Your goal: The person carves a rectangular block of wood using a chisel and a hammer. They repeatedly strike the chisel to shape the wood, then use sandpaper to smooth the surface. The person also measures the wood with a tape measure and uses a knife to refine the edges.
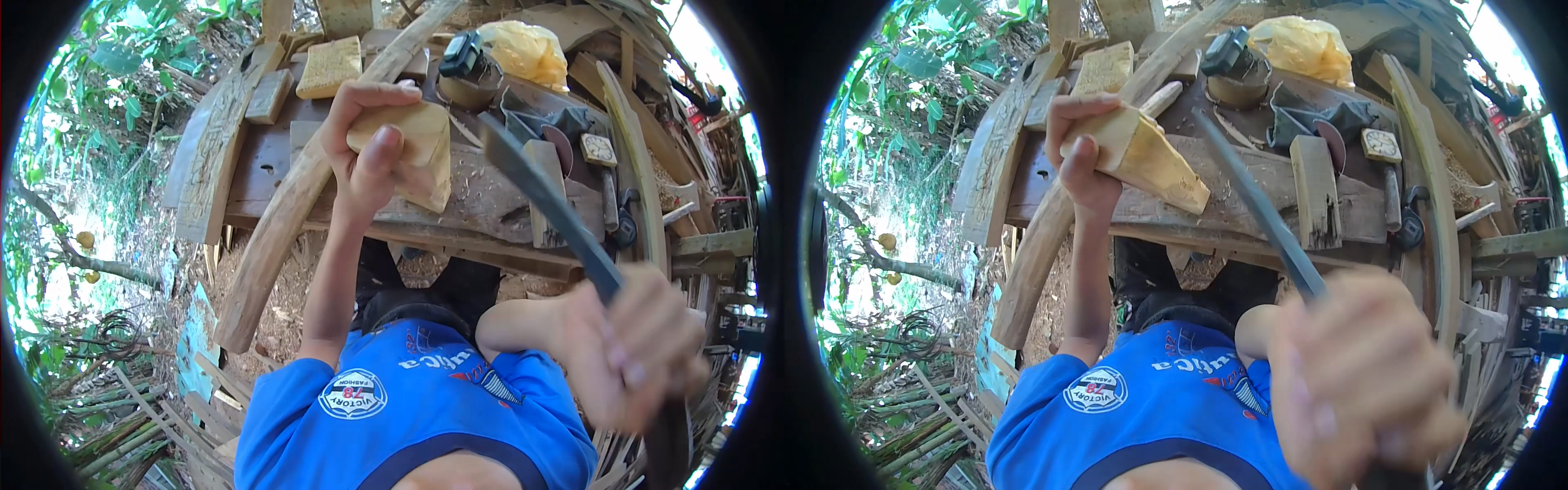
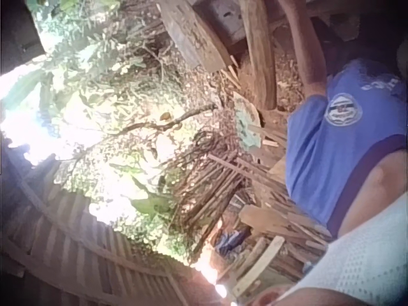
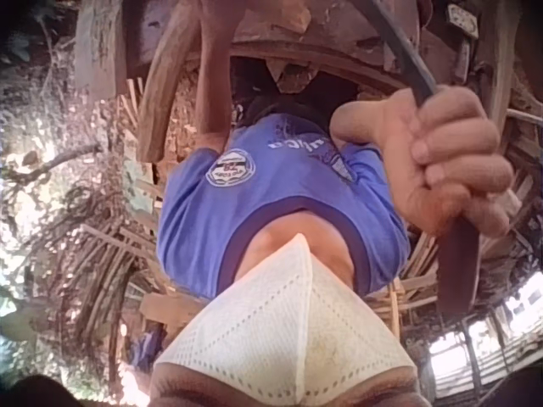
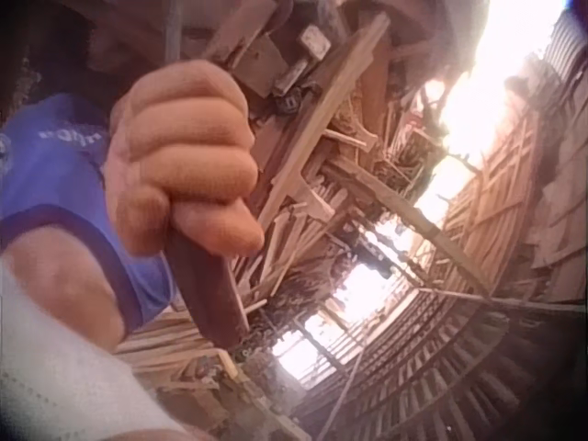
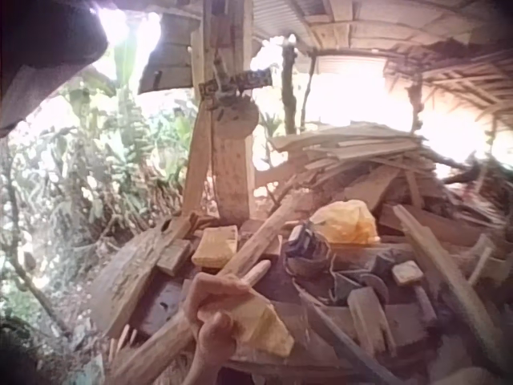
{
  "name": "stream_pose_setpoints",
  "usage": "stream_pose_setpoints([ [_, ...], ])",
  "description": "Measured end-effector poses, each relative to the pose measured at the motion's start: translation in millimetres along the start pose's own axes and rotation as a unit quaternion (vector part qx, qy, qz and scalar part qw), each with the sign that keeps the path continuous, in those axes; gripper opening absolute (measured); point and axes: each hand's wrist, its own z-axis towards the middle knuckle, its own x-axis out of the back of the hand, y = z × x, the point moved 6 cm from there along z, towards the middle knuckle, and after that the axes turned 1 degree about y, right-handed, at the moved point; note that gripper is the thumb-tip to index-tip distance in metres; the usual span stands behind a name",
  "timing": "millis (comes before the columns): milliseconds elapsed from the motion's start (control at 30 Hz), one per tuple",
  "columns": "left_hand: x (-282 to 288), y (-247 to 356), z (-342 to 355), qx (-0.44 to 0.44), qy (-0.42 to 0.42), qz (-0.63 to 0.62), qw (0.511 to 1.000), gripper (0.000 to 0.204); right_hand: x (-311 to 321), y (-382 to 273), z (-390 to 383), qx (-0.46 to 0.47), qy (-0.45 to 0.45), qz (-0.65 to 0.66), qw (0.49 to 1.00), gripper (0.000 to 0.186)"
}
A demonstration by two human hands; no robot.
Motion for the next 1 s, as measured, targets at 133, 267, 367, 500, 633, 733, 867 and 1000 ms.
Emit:
stream_pose_setpoints([
  [133,-10,6,2,0.002,0.027,0.051,0.998,0.039,5,18,-31,-0.09,-0.013,-0.087,0.992,0.015],
  [267,7,-25,13,0.037,-0.051,-0.017,0.998,0.043,20,44,-48,-0.172,-0.035,-0.132,0.976,0.017],
  [367,-9,-38,24,0.066,-0.147,-0.166,0.973,0.041,36,47,-38,-0.186,-0.019,-0.088,0.978,0.017],
  [500,-36,-50,33,0.108,-0.226,-0.338,0.907,0.042,56,42,-33,-0.173,-0.015,-0.055,0.983,0.022],
  [633,-57,-58,44,0.075,-0.398,-0.504,0.763,0.045,55,31,-21,-0.15,-0.138,-0.164,0.965,0.019],
  [733,-72,-87,51,0.171,-0.3,-0.427,0.836,0.043,70,24,-17,-0.079,-0.226,-0.292,0.926,0.019],
  [867,-82,-87,42,0.189,-0.293,-0.354,0.867,0.058,110,13,8,-0.056,-0.323,-0.489,0.808,0.016],
  [1000,-78,-111,5,0.212,-0.352,-0.272,0.87,0.081,183,20,-25,-0.2,-0.525,-0.582,0.588,0.024],
])
